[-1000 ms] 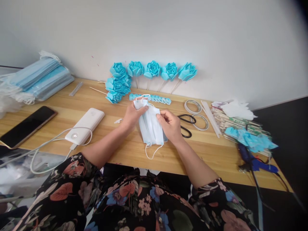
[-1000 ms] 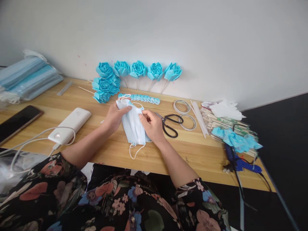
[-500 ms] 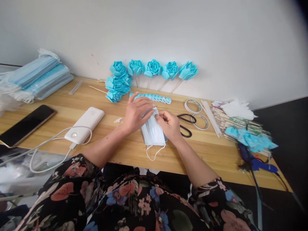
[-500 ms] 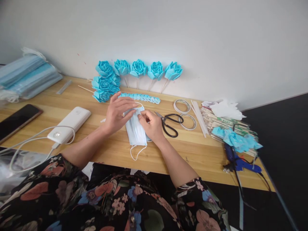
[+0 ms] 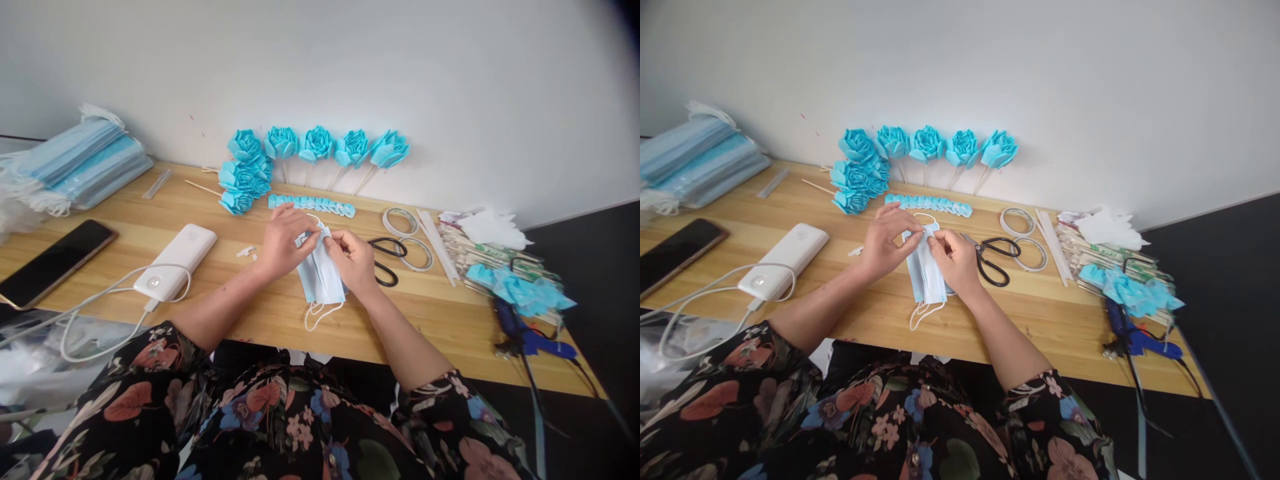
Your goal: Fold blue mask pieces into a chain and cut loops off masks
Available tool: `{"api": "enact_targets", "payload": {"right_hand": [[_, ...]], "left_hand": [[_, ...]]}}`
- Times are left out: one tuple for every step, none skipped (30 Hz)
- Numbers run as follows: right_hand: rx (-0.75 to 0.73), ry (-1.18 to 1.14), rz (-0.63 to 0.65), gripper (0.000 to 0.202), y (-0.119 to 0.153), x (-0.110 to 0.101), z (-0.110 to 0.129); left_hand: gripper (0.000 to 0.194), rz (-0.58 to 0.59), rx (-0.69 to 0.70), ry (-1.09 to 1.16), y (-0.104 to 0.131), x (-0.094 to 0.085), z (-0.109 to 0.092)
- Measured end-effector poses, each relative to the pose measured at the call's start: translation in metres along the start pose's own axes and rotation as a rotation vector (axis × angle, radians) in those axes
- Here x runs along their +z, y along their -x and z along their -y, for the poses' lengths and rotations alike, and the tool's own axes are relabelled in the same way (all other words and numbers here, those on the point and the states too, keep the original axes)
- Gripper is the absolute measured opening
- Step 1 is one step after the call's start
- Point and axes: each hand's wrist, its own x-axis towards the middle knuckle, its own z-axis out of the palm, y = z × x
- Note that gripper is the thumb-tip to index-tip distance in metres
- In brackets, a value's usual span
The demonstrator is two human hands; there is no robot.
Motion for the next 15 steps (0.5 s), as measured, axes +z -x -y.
{"api": "enact_targets", "payload": {"right_hand": [[-0.006, 0.008, 0.001, 0.017, 0.000, 0.000, 0.000], [-0.012, 0.015, 0.001, 0.017, 0.000, 0.000, 0.000], [-0.018, 0.024, 0.000, 0.017, 0.000, 0.000, 0.000], [-0.026, 0.033, -0.005, 0.017, 0.000, 0.000, 0.000], [-0.035, 0.043, -0.010, 0.017, 0.000, 0.000, 0.000], [-0.046, 0.053, -0.017, 0.018, 0.000, 0.001, 0.000], [-0.058, 0.062, -0.023, 0.018, 0.000, 0.001, 0.000], [-0.068, 0.070, -0.025, 0.018, 0.000, 0.001, 0.000], [-0.076, 0.078, -0.024, 0.018, 0.000, 0.001, -0.001], [-0.082, 0.083, -0.020, 0.018, 0.000, 0.002, -0.001], [-0.085, 0.086, -0.016, 0.018, 0.001, 0.002, -0.001], [-0.085, 0.086, -0.014, 0.019, 0.001, 0.002, -0.001], [-0.083, 0.086, -0.014, 0.020, 0.000, 0.002, -0.001], [-0.081, 0.085, -0.016, 0.020, 0.000, 0.002, -0.001], [-0.080, 0.084, -0.019, 0.021, 0.000, 0.001, -0.001]], "left_hand": [[0.017, 0.000, 0.014, -0.013, 0.000, 0.000, 0.000], [0.017, -0.001, 0.029, -0.020, 0.001, 0.001, 0.000], [0.017, -0.002, 0.040, -0.019, 0.001, 0.001, 0.000], [0.017, -0.004, 0.043, -0.005, 0.001, 0.001, 0.000], [0.018, -0.006, 0.033, 0.023, 0.002, 0.001, 0.001], [0.020, -0.008, 0.009, 0.065, 0.002, 0.001, 0.001], [0.021, -0.013, -0.033, 0.114, 0.002, 0.001, 0.002], [0.020, -0.012, -0.083, 0.165, 0.002, 0.001, 0.002], [0.019, -0.005, -0.128, 0.210, 0.001, 0.001, 0.003], [0.018, 0.010, -0.160, 0.247, 0.001, 0.001, 0.004], [0.019, 0.032, -0.177, 0.274, 0.000, 0.001, 0.005], [0.022, 0.056, -0.180, 0.293, 0.000, 0.001, 0.007], [0.022, 0.076, -0.175, 0.307, -0.001, 0.001, 0.008], [0.018, 0.092, -0.168, 0.319, -0.001, 0.001, 0.009], [0.015, 0.099, -0.168, 0.328, -0.002, 0.001, 0.010]]}}
